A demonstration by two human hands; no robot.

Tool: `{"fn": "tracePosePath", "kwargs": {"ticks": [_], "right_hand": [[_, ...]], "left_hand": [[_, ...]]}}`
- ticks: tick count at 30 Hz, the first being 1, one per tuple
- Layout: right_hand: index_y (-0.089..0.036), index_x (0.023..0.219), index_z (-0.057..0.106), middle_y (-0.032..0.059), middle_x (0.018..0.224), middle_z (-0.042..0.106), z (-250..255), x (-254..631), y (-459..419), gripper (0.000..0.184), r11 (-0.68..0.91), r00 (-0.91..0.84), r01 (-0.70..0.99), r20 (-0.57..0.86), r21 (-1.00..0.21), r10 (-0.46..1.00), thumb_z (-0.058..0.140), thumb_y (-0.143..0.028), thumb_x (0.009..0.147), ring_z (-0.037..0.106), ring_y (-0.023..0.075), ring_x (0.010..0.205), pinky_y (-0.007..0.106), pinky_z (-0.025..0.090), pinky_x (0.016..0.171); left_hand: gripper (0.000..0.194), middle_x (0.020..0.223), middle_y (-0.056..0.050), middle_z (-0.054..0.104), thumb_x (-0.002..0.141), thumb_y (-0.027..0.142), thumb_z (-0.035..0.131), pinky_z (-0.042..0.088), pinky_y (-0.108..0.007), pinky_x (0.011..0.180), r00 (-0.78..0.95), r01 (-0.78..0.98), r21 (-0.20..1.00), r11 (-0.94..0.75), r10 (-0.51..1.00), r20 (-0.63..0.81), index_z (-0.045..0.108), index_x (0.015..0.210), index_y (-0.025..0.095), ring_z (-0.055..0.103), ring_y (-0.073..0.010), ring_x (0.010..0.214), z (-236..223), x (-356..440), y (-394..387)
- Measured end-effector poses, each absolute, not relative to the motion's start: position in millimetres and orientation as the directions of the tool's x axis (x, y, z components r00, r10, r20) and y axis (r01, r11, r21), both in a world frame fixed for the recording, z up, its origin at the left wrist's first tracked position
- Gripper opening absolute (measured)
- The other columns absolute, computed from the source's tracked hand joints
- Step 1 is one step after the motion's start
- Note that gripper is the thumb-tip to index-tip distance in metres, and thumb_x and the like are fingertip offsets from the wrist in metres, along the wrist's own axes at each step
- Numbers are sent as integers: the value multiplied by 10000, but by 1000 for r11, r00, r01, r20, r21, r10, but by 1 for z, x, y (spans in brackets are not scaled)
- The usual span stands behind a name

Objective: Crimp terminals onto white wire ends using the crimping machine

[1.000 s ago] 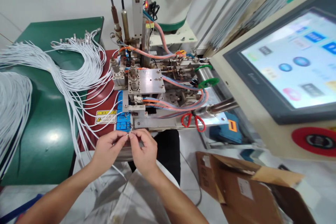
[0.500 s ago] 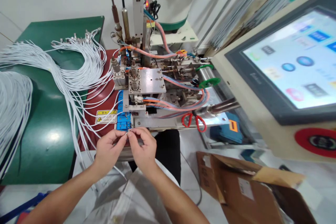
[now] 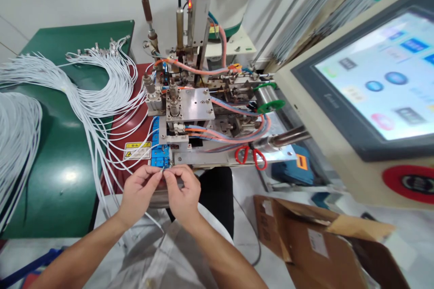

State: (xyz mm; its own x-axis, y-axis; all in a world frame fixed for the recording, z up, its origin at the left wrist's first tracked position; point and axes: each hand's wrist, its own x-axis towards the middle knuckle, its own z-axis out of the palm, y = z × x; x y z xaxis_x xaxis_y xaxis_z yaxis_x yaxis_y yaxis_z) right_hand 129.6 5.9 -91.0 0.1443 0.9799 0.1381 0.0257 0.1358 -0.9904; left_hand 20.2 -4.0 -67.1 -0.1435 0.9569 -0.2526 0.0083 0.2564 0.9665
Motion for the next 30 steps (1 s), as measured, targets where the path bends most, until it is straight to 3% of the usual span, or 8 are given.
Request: {"fn": "tracePosePath", "kwargs": {"ticks": [7, 11, 14, 16, 19, 21, 25, 30], "right_hand": [[-195, 733, 567, 11, 696, 561, -83, 147, 19, 93, 398, -86, 250, 389, -883, 917, 551, -104, 746, 534, 133, 655, 263, 444, 606], [-188, 711, 557, 6, 673, 550, -73, 156, 26, 80, 377, -303, 271, 294, -885, 907, 551, -112, 735, 519, 124, 619, 248, 431, 574], [-185, 676, 568, 2, 643, 561, -68, 159, 29, 102, 383, -505, 262, 212, -886, 836, 545, -115, 747, 526, 124, 625, 244, 422, 583], [-188, 674, 579, 3, 650, 574, -68, 161, 29, 107, 330, -470, 241, 188, -912, 863, 548, -133, 760, 536, 124, 633, 241, 425, 588], [-199, 711, 592, 7, 692, 591, -75, 161, 26, 82, 130, -147, 127, 111, -983, 983, 548, -201, 780, 551, 123, 638, 234, 439, 580], [-203, 770, 607, 13, 726, 606, -80, 159, 22, 77, 21, -40, 19, 20, -1000, 999, 544, -246, 784, 561, 124, 640, 235, 452, 577], [-182, 761, 629, 28, 729, 608, -84, 149, 17, 69, -1, -135, 19, -4, -1000, 991, 596, -231, 724, 559, 130, 626, 242, 456, 557], [-184, 642, 590, 9, 639, 581, -78, 146, 22, 98, 150, -221, 190, 107, -970, 969, 575, -185, 739, 528, 119, 577, 238, 433, 530]], "left_hand": [[111, 772, -10, 644, 780, 244, 546, 477, -201, 677, -60, 99, 964, 247, 968, -242, 613, 796, 157, 591, -111, 707, -70, 14, -5], [107, 737, 5, 634, 768, 202, 523, 447, -200, 652, 95, 292, 936, 195, 968, -231, 622, 765, 163, 567, -110, 678, -63, 4, -1], [131, 590, 38, 557, 719, 129, 513, 377, -180, 556, 244, 463, 878, 124, 934, -260, 587, 615, 158, 496, -90, 589, -62, -3, 1], [135, 558, 45, 522, 714, 137, 513, 347, -178, 520, 248, 461, 872, 163, 920, -303, 560, 589, 155, 464, -83, 557, -63, -4, 1], [85, 647, 23, 574, 740, 223, 534, 373, -187, 532, 137, 302, 902, 310, 922, -363, 580, 712, 157, 479, -85, 562, -65, -3, 0], [113, 669, 11, 584, 736, 262, 554, 381, -191, 523, 73, 204, 905, 374, 916, -395, 576, 759, 153, 472, -81, 538, -64, -1, 0], [131, 595, 29, 530, 726, 270, 569, 385, -191, 517, 41, 118, 920, 373, 924, -380, 576, 761, 144, 454, -75, 512, -59, 1, 2], [108, 622, 29, 528, 739, 255, 561, 379, -184, 502, 117, 143, 928, 345, 925, -362, 581, 755, 150, 449, -70, 513, -62, -5, 2]]}}
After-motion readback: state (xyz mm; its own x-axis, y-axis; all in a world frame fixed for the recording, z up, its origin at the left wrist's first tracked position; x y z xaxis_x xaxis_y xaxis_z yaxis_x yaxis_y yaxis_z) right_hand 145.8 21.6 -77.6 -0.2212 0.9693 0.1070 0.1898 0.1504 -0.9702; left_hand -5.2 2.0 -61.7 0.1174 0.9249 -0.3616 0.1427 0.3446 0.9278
